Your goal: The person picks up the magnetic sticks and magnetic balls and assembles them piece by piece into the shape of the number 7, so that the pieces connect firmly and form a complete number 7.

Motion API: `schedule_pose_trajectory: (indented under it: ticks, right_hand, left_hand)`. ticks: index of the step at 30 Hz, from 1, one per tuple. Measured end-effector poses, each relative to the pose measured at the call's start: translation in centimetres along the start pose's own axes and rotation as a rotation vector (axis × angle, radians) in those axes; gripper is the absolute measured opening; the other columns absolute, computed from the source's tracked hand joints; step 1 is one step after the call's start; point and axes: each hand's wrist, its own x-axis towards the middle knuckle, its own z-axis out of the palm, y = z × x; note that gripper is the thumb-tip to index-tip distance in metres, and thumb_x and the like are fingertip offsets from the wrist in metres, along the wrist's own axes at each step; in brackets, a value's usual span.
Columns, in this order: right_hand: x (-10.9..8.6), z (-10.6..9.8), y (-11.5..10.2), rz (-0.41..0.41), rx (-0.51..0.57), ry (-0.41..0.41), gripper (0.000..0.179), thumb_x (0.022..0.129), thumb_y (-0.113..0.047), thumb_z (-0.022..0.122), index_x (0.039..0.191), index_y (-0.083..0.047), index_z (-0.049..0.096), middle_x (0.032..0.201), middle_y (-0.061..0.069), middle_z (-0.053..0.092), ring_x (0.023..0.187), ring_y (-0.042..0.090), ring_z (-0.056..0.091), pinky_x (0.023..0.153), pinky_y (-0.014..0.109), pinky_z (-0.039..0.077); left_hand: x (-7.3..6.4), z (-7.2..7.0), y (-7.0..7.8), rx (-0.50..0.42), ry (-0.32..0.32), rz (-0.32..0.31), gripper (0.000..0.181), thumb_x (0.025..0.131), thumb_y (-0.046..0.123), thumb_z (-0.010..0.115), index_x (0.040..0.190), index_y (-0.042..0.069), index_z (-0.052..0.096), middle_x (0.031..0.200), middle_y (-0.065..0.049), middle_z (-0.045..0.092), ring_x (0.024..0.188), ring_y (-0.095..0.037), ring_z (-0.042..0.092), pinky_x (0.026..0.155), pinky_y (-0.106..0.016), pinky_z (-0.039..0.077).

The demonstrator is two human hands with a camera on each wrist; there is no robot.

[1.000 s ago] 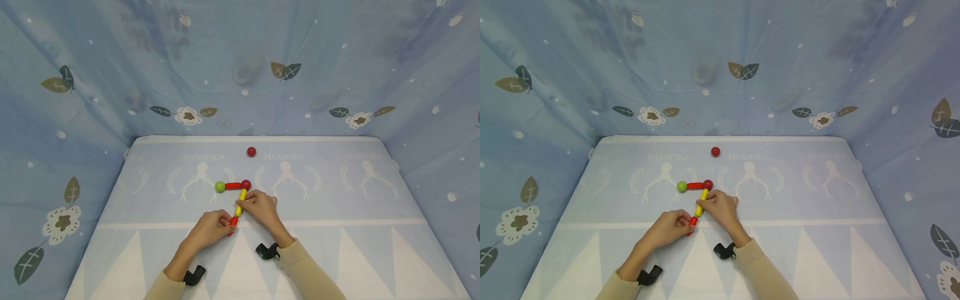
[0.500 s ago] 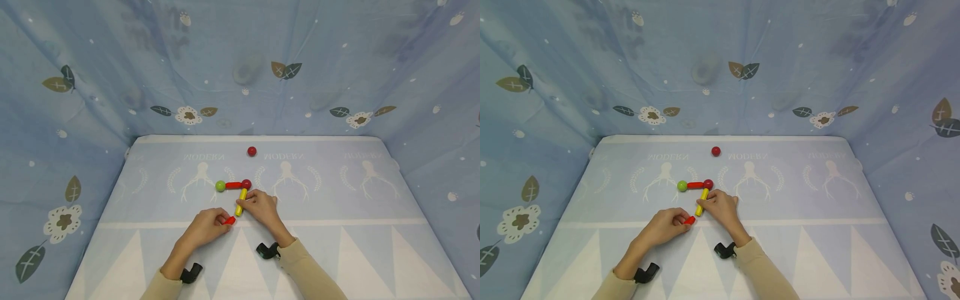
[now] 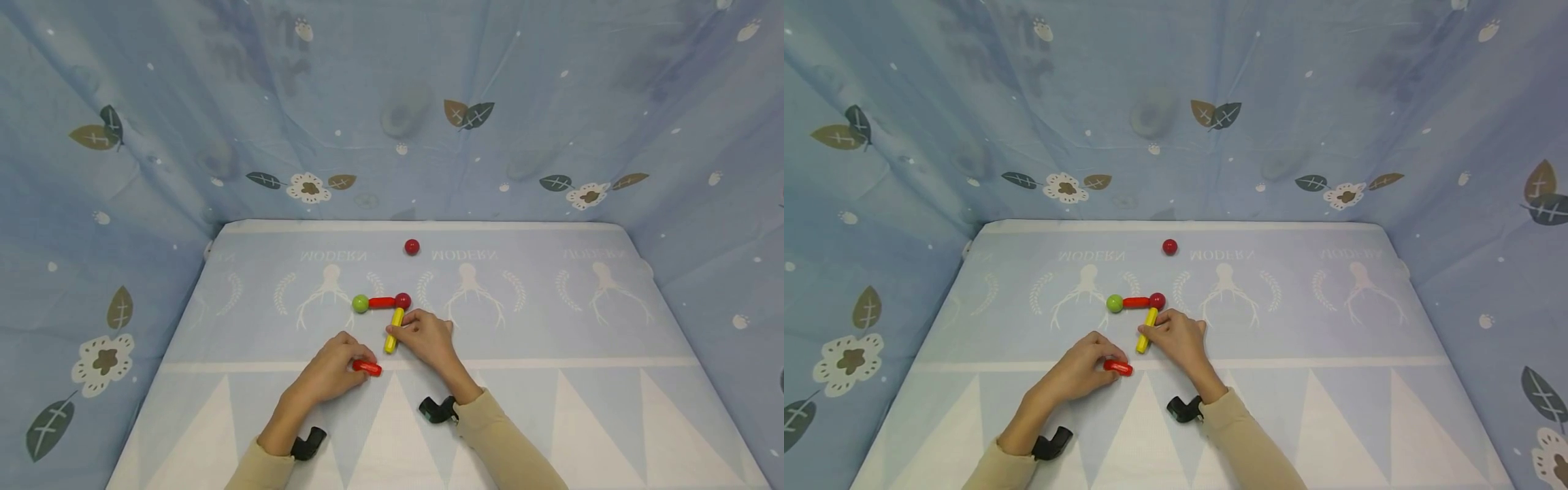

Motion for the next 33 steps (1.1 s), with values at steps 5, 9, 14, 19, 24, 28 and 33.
schedule_pose_trajectory:
  ticks: [5, 9, 14, 19, 24, 28, 33]
  right_hand:
    - [0.01, 0.08, 0.12, -0.002, -0.001, -0.002, 0.033, 0.084, -0.041, 0.08, 0.088, -0.01, 0.068, 0.06, -0.015, 0.062, 0.065, 0.008, 0.057, 0.079, 0.047, 0.026]
    - [0.01, 0.17, 0.23, -0.009, 0.002, -0.003, 0.033, 0.084, -0.041, 0.08, 0.087, -0.011, 0.067, 0.06, -0.016, 0.062, 0.065, 0.007, 0.057, 0.08, 0.047, 0.026]
    - [0.0, 0.18, 0.25, -0.007, 0.006, -0.002, 0.033, 0.084, -0.041, 0.08, 0.087, -0.011, 0.067, 0.06, -0.017, 0.062, 0.066, 0.007, 0.057, 0.08, 0.047, 0.025]
    - [-0.03, 0.19, 0.21, 0.0, 0.003, -0.002, 0.033, 0.084, -0.041, 0.081, 0.088, -0.011, 0.067, 0.06, -0.016, 0.062, 0.065, 0.007, 0.057, 0.08, 0.047, 0.025]
    - [-0.03, 0.18, 0.06, 0.002, 0.004, 0.0, 0.033, 0.083, -0.041, 0.081, 0.088, -0.011, 0.067, 0.06, -0.016, 0.062, 0.065, 0.007, 0.057, 0.08, 0.048, 0.026]
    - [0.01, 0.16, 0.02, 0.005, 0.002, -0.001, 0.033, 0.083, -0.041, 0.081, 0.088, -0.011, 0.068, 0.06, -0.016, 0.062, 0.066, 0.007, 0.057, 0.08, 0.048, 0.026]
    - [0.02, 0.12, 0.02, 0.009, 0.004, -0.003, 0.033, 0.083, -0.041, 0.081, 0.088, -0.011, 0.067, 0.06, -0.016, 0.062, 0.065, 0.006, 0.057, 0.081, 0.048, 0.025]
  left_hand:
    - [-0.23, -0.04, -0.12, -0.007, 0.023, 0.03, 0.026, 0.081, -0.001, 0.078, 0.093, 0.022, 0.077, 0.103, 0.0, 0.049, 0.096, -0.016, 0.046, 0.08, -0.038, 0.043]
    - [-0.28, 0.0, -0.3, -0.017, 0.022, 0.028, 0.027, 0.082, -0.004, 0.076, 0.091, 0.021, 0.077, 0.108, -0.001, 0.049, 0.104, -0.018, 0.045, 0.085, -0.041, 0.045]
    - [-0.32, -0.16, -0.32, -0.057, 0.009, -0.029, 0.03, 0.085, -0.003, 0.072, 0.107, 0.017, 0.071, 0.116, -0.005, 0.048, 0.102, -0.02, 0.049, 0.082, -0.04, 0.048]
    - [-0.18, -0.37, -0.08, -0.11, 0.023, -0.167, 0.034, 0.093, 0.018, 0.07, 0.124, 0.016, 0.056, 0.112, -0.006, 0.05, 0.087, -0.017, 0.053, 0.069, -0.035, 0.047]
    - [0.09, -0.1, -0.22, -0.1, 0.024, -0.195, 0.053, 0.089, 0.033, 0.078, 0.128, 0.008, 0.052, 0.086, 0.001, 0.056, 0.071, -0.014, 0.052, 0.065, -0.034, 0.044]
    - [0.19, 0.02, -0.16, -0.112, 0.016, -0.211, 0.058, 0.085, 0.03, 0.082, 0.128, 0.006, 0.051, 0.08, 0.003, 0.058, 0.067, -0.013, 0.053, 0.063, -0.033, 0.045]
    - [0.25, -0.02, 0.02, -0.129, 0.009, -0.243, 0.058, 0.084, 0.02, 0.083, 0.13, 0.006, 0.051, 0.084, 0.001, 0.062, 0.069, -0.014, 0.057, 0.063, -0.033, 0.048]
